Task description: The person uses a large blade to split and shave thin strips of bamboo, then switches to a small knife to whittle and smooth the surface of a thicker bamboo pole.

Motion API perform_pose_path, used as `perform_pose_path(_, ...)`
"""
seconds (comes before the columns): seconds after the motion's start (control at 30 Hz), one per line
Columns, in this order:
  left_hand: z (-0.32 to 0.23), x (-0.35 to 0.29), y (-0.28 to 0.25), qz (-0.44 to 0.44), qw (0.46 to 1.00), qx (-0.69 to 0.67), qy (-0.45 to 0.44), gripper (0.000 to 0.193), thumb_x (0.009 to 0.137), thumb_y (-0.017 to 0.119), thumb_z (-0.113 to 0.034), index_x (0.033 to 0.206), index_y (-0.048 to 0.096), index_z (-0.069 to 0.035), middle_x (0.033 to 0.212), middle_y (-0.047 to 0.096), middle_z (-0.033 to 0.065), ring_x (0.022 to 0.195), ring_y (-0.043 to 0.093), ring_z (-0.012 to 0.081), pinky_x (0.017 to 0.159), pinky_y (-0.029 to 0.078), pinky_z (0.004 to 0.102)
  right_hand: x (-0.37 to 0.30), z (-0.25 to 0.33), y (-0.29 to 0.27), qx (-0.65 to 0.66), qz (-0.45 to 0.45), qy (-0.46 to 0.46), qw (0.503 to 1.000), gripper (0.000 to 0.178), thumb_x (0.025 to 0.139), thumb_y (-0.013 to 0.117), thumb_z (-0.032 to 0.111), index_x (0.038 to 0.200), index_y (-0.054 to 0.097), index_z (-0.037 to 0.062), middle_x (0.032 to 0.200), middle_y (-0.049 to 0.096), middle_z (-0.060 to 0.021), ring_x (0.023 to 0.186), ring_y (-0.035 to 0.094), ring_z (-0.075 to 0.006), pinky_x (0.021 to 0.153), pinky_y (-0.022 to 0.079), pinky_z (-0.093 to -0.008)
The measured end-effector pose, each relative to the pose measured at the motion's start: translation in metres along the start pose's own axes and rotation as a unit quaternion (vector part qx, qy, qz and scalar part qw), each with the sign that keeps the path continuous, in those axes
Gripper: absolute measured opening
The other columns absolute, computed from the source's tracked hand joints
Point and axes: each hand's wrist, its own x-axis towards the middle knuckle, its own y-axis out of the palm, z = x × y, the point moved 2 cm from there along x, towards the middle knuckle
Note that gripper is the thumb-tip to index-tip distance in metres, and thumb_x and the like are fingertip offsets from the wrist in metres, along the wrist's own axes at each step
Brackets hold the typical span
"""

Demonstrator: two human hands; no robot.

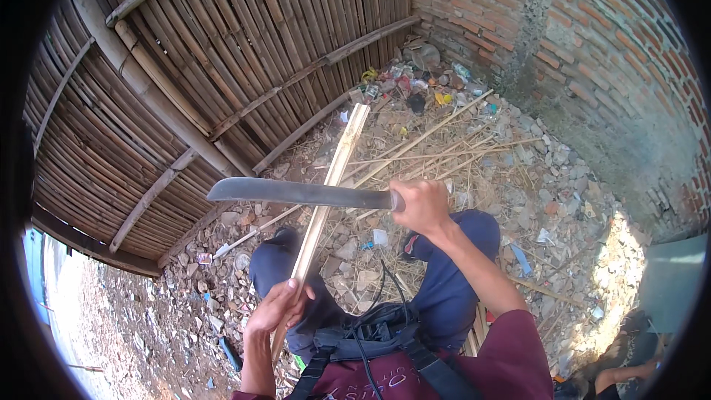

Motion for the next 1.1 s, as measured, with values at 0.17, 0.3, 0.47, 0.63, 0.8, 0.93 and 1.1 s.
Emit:
perform_pose_path(0.17,0.009,0.0,0.001,-0.047,0.999,0.01,0.005,0.049,0.116,0.042,-0.047,0.1,0.057,-0.003,0.064,0.037,-0.0041,0.05,0.035,0.007,0.045,0.034,0.0245,-0.005,0.005,0.009,0.014,0.02,0.001,1.0,0.023,0.063,0.077,0.017,0.085,0.072,0.0134,0.064,0.068,-0.0095,0.058,0.07,-0.0312,0.053,0.05,-0.0449)
perform_pose_path(0.3,0.014,0.005,-0.005,-0.057,0.998,0.022,0.002,0.043,0.117,0.044,-0.04,0.099,0.056,-0.004,0.065,0.036,-0.0052,0.053,0.035,0.0057,0.047,0.033,0.0243,-0.002,0.013,0.01,0.043,0.015,0.007,0.999,0.023,0.06,0.072,0.014,0.082,0.069,0.01,0.061,0.065,-0.013,0.055,0.065,-0.0357,0.053,0.049,-0.0462)
perform_pose_path(0.47,0.004,-0.002,0.015,-0.15,0.973,0.167,0.048,0.044,0.117,0.047,-0.035,0.088,0.057,-0.003,0.065,0.045,-0.0039,0.058,0.039,0.0059,0.052,0.033,0.0274,-0.001,0.0,0.015,0.041,0.045,-0.022,0.998,0.016,0.065,0.073,0.015,0.08,0.072,0.0129,0.06,0.065,-0.012,0.056,0.068,-0.0344,0.053,0.051,-0.0462)
perform_pose_path(0.63,0.004,-0.001,0.014,-0.18,0.94,0.276,0.085,0.046,0.115,0.05,-0.033,0.088,0.06,0.002,0.065,0.05,0.0022,0.061,0.042,0.0119,0.056,0.038,0.0349,0.007,-0.036,0.016,0.034,0.039,0.053,0.997,0.019,0.069,0.073,0.015,0.087,0.077,0.0119,0.065,0.068,-0.0152,0.06,0.069,-0.0375,0.058,0.054,-0.0474)
perform_pose_path(0.8,0.023,0.009,0.009,-0.169,0.953,0.247,0.054,0.047,0.116,0.049,-0.033,0.089,0.06,0.003,0.065,0.05,0.004,0.062,0.042,0.0134,0.057,0.039,0.0361,0.0,-0.037,0.025,0.032,0.021,0.12,0.992,0.017,0.073,0.073,0.015,0.088,0.078,0.0106,0.066,0.069,-0.0173,0.061,0.07,-0.0377,0.06,0.055,-0.0468)
perform_pose_path(0.93,0.023,0.017,0.014,-0.161,0.946,0.27,0.08,0.047,0.115,0.049,-0.034,0.089,0.06,0.003,0.065,0.05,0.0056,0.061,0.043,0.0146,0.057,0.04,0.0374,-0.002,-0.016,0.026,0.005,0.058,0.031,0.998,0.015,0.068,0.075,0.017,0.083,0.075,0.0131,0.065,0.069,-0.0148,0.061,0.069,-0.038,0.059,0.054,-0.0477)
perform_pose_path(1.1,0.012,0.007,0.016,-0.183,0.928,0.313,0.086,0.047,0.116,0.049,-0.035,0.088,0.059,0.002,0.064,0.05,0.005,0.059,0.042,0.0148,0.056,0.039,0.0366,0.017,-0.057,0.018,0.027,0.052,0.205,0.977,0.008,0.075,0.071,0.013,0.081,0.074,0.0092,0.069,0.068,-0.0196,0.064,0.068,-0.042,0.06,0.053,-0.0496)
